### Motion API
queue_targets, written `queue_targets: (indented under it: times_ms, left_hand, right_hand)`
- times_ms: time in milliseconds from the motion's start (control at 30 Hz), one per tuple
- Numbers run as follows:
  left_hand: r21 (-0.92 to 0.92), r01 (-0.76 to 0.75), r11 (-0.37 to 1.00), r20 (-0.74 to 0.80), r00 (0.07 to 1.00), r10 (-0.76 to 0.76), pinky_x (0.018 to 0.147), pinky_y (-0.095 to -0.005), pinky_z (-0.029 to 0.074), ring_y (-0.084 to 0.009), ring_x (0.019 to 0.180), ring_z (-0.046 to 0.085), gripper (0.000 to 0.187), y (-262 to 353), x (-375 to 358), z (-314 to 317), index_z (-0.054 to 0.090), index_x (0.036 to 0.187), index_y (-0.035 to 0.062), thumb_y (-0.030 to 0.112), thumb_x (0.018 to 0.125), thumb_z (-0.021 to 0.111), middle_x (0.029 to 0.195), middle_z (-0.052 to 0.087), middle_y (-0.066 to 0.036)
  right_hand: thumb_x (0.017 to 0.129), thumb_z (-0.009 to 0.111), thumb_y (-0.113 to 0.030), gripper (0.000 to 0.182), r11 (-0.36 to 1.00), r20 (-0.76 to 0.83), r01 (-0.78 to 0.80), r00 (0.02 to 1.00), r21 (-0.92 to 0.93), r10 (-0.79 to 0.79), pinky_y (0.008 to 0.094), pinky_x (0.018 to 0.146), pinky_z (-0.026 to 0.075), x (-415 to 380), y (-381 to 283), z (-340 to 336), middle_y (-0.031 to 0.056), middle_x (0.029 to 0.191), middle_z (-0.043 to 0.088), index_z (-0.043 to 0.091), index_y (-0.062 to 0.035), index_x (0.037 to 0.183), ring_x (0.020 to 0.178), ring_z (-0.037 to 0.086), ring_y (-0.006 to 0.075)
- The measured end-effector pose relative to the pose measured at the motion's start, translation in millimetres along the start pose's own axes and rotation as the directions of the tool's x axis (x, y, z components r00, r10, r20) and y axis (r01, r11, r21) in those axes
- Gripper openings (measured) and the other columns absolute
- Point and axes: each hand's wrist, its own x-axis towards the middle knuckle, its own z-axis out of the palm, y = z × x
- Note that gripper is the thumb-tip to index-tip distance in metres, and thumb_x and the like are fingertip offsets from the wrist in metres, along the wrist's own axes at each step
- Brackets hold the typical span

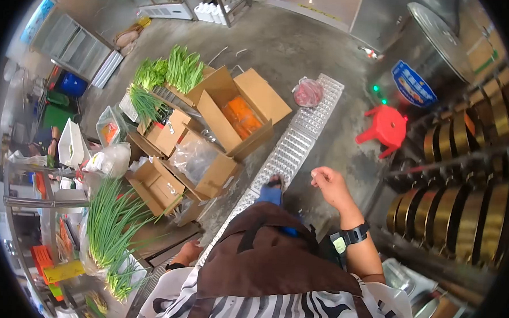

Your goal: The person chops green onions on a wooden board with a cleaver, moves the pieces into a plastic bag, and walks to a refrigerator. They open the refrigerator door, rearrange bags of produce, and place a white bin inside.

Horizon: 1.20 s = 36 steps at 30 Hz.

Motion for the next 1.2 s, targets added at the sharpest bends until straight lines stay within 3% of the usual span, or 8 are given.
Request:
queue_targets:
  times_ms: [100, 233, 667, 867, 967, 1033, 1067, 1200]
  left_hand:
    - [-0.715, 0.377, 0.589, 0.167, 0.910, -0.379, 0.092, -0.0421, 0.047, -0.0360, 0.106, 0.061, 0.040, 24, 26, -58, 0.066, 0.107, 0.0039, 0.033, 0.079, 0.066, 0.111, 0.064, -0.023]
    - [-0.294, 0.143, 0.945, -0.217, 0.953, -0.212, 0.093, -0.0419, 0.046, -0.0349, 0.104, 0.062, 0.037, -45, 172, -12, 0.065, 0.110, 0.0045, 0.031, 0.084, 0.061, 0.108, 0.065, -0.023]
    - [-0.927, 0.320, 0.193, 0.084, 0.681, -0.727, 0.077, -0.0431, 0.049, -0.0376, 0.083, 0.063, 0.032, 61, 189, -356, 0.059, 0.106, -0.0025, 0.024, 0.088, 0.055, 0.089, 0.065, -0.021]
    - [-0.449, 0.102, 0.888, -0.076, 0.985, -0.152, 0.074, -0.0371, 0.053, -0.0242, 0.094, 0.064, 0.012, 167, 111, -166, 0.067, 0.080, 0.0147, 0.023, 0.076, 0.060, 0.086, 0.068, -0.007]
    - [-0.716, 0.692, -0.089, 0.600, 0.546, -0.585, 0.075, -0.0434, 0.055, -0.0341, 0.079, 0.068, 0.025, 218, 110, -217, 0.070, 0.087, 0.0148, 0.035, 0.082, 0.057, 0.086, 0.070, -0.013]
    - [-0.534, 0.844, -0.050, 0.671, 0.387, -0.633, 0.076, -0.0462, 0.054, -0.0376, 0.086, 0.066, 0.029, 223, 154, -275, 0.069, 0.094, 0.0126, 0.036, 0.084, 0.056, 0.091, 0.069, -0.016]
    - [-0.612, 0.683, 0.398, 0.409, 0.704, -0.581, 0.078, -0.0449, 0.053, -0.0365, 0.088, 0.066, 0.029, 230, 151, -247, 0.068, 0.100, 0.0125, 0.033, 0.085, 0.054, 0.093, 0.069, -0.017]
    - [-0.433, 0.840, -0.326, 0.806, 0.198, -0.558, 0.084, -0.0411, 0.051, -0.0321, 0.095, 0.065, 0.033, 194, 247, -358, 0.067, 0.107, 0.0119, 0.033, 0.086, 0.053, 0.099, 0.069, -0.014]
  right_hand:
    - [0.090, 0.061, -0.028, 0.031, 0.997, -0.013, -0.034, 0.999, -0.075, 0.033, 0.0295, 0.071, 0.049, 69, 9, -24, 0.0091, 0.083, 0.068, 0.064, -0.0010, 0.104, 0.078, 0.063, 0.0151]
    - [0.090, 0.061, -0.030, 0.034, 0.950, -0.111, -0.108, 0.991, -0.294, 0.078, 0.0321, 0.077, 0.049, 152, 0, -69, 0.0124, 0.092, 0.069, 0.063, -0.0018, 0.108, 0.086, 0.065, 0.0206]
    - [0.088, 0.057, -0.037, 0.044, 0.780, 0.099, -0.191, 0.946, -0.596, 0.308, 0.0392, 0.090, 0.047, 525, 40, -146, 0.0220, 0.111, 0.063, 0.060, -0.0044, 0.117, 0.105, 0.060, 0.0348]
    - [0.089, 0.053, -0.027, 0.033, 0.488, 0.331, 0.204, 0.925, -0.849, 0.188, 0.0473, 0.086, 0.047, 749, 123, -96, 0.0214, 0.102, 0.064, 0.061, -0.0013, 0.108, 0.096, 0.060, 0.0400]
    - [0.089, 0.052, -0.025, 0.027, 0.506, 0.355, 0.332, 0.933, -0.796, -0.053, 0.0489, 0.077, 0.047, 842, 217, -58, 0.0210, 0.092, 0.066, 0.067, -0.0033, 0.086, 0.089, 0.062, 0.0377]
    - [0.084, 0.053, -0.025, 0.024, 0.399, 0.518, 0.571, 0.820, -0.718, -0.241, 0.0475, 0.071, 0.047, 885, 229, -40, 0.0183, 0.080, 0.066, 0.067, -0.0053, 0.084, 0.079, 0.061, 0.0374]
    - [0.084, 0.052, -0.025, 0.025, 0.188, 0.620, 0.612, 0.784, -0.768, -0.020, 0.0469, 0.078, 0.046, 888, 180, -23, 0.0191, 0.091, 0.065, 0.065, -0.0037, 0.090, 0.085, 0.061, 0.0372]
    - [0.083, 0.058, -0.014, 0.041, 0.229, 0.536, 0.557, 0.830, -0.798, -0.154, 0.0465, 0.096, 0.042, 977, 338, -13, 0.0242, 0.126, 0.052, 0.055, 0.0012, 0.120, 0.114, 0.052, 0.0396]
